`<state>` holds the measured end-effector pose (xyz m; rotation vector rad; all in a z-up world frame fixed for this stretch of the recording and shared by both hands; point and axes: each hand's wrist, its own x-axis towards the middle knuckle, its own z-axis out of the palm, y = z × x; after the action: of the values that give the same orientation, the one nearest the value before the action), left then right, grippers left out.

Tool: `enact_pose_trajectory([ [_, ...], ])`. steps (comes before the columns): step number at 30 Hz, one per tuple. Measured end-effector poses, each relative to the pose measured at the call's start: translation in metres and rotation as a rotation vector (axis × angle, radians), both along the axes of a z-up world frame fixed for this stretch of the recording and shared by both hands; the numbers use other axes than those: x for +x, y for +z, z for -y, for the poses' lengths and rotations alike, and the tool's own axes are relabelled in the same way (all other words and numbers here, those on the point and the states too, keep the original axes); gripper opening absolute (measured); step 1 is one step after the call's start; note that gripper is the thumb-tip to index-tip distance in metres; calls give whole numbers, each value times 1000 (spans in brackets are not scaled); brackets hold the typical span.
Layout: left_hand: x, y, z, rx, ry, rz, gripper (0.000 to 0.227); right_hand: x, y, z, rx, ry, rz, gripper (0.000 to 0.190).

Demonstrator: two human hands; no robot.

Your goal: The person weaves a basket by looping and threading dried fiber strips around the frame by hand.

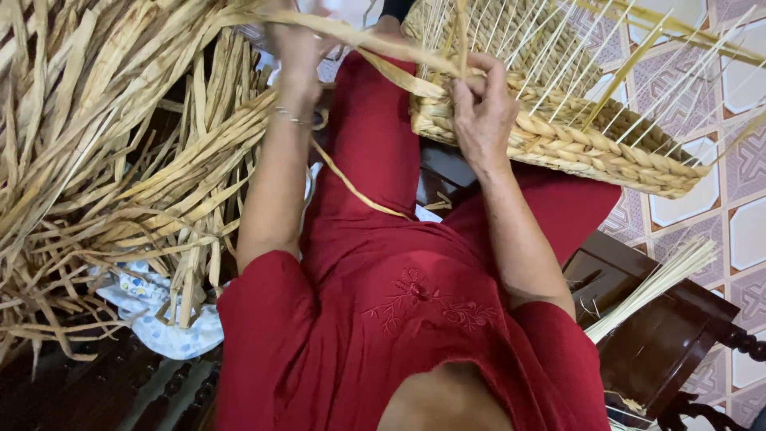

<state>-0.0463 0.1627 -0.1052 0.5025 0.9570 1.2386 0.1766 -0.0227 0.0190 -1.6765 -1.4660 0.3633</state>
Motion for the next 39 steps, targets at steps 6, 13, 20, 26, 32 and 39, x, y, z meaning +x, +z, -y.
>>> enact_pose_trajectory([
  [6, -60, -22, -27, 280, 168, -285, 25, -2, -7, 0, 34, -77, -3, 19],
  [13, 42, 77, 61, 918, -478, -690, 19, -2, -22, -4, 110, -130, -24, 10],
  [20, 90, 48, 68, 884, -480, -511, 36, -14, -19, -10, 218, -116, 420, 6],
  [26, 89, 28, 54, 530, -754, -246, 48, -15, -8, -6, 7, 4, 529, 6],
  [32, 86, 21, 53, 434, -858, -33, 51, -13, -2, -6, -73, 70, 326, 14],
  [39, 70, 12, 68, 264, -708, -33, 34, -6, -6, -12, -145, -71, -179, 18],
])
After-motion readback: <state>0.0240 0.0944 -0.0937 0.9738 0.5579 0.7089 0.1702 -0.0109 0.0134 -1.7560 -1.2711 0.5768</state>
